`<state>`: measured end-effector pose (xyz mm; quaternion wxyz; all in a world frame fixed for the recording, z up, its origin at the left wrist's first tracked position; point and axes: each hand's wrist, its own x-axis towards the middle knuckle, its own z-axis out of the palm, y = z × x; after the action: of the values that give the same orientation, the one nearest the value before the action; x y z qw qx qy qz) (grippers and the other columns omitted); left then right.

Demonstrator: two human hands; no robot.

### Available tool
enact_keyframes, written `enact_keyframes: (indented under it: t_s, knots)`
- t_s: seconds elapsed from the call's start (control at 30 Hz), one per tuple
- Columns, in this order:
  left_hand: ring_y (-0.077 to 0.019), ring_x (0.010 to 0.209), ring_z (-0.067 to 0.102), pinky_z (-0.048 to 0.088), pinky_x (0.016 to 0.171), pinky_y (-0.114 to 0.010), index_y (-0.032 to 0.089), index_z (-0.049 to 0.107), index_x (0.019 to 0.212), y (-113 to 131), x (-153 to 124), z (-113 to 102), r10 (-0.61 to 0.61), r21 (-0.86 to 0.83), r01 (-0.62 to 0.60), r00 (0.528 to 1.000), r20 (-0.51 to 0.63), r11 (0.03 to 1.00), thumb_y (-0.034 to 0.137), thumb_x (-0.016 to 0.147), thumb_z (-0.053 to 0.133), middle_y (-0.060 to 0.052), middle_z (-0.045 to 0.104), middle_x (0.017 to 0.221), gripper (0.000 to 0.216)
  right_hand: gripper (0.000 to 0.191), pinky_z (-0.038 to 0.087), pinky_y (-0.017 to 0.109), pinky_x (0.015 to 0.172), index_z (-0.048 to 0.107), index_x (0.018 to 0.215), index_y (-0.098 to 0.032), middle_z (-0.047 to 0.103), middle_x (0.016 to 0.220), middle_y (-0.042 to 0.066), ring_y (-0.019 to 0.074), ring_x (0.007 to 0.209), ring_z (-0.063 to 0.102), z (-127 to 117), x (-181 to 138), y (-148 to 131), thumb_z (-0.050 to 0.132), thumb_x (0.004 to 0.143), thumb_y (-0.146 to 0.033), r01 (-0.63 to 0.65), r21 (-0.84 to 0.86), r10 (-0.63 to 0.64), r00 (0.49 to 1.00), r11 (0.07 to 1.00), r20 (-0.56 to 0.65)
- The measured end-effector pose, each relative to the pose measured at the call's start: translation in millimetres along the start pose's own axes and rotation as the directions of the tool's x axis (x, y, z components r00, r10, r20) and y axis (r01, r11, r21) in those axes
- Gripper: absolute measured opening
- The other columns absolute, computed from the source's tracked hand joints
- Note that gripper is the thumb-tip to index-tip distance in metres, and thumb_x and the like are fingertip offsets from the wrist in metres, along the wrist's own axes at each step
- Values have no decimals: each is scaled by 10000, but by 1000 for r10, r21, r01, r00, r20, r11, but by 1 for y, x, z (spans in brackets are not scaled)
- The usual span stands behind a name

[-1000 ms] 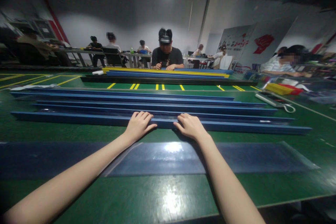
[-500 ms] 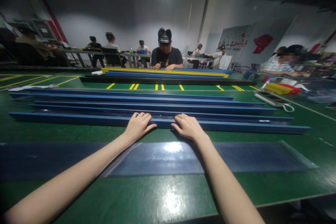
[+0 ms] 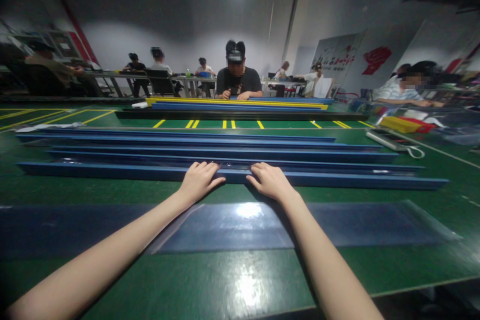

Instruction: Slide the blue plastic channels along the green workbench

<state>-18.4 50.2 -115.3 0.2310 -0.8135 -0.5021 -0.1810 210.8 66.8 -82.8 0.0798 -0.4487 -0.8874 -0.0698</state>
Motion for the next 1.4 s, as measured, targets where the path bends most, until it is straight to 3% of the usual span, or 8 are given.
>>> enact_keyframes:
  t_s: [0.47, 0.77, 1.4]
  knots:
    - [-196, 768, 532, 300, 654, -314, 165, 555, 826, 0, 0, 1, -5, 7, 6, 1000, -7, 1000, 478, 831, 439, -46, 640, 840, 334, 359, 411, 283, 851, 570, 1093, -191, 556, 1189, 66, 184, 1074, 509, 4, 0, 4, 371, 868, -387, -21, 99, 23, 1000, 995, -14]
    - [-193, 755, 529, 299, 646, -314, 169, 553, 804, 0, 0, 1, -8, -4, 8, 1000, -8, 1000, 476, 826, 450, -41, 639, 811, 325, 385, 416, 285, 826, 542, 1148, -182, 567, 1168, 90, 188, 1046, 526, 5, 0, 2, 372, 869, -385, -30, 64, 30, 1000, 997, -3]
    - [-189, 730, 539, 306, 639, -307, 178, 545, 766, 0, 0, 0, -19, -8, 19, 1000, 3, 1000, 489, 828, 437, -41, 641, 772, 335, 325, 400, 263, 788, 560, 1071, -177, 592, 1088, 98, 183, 1010, 533, 5, 1, 1, 360, 881, -349, -32, 48, 31, 999, 998, 25]
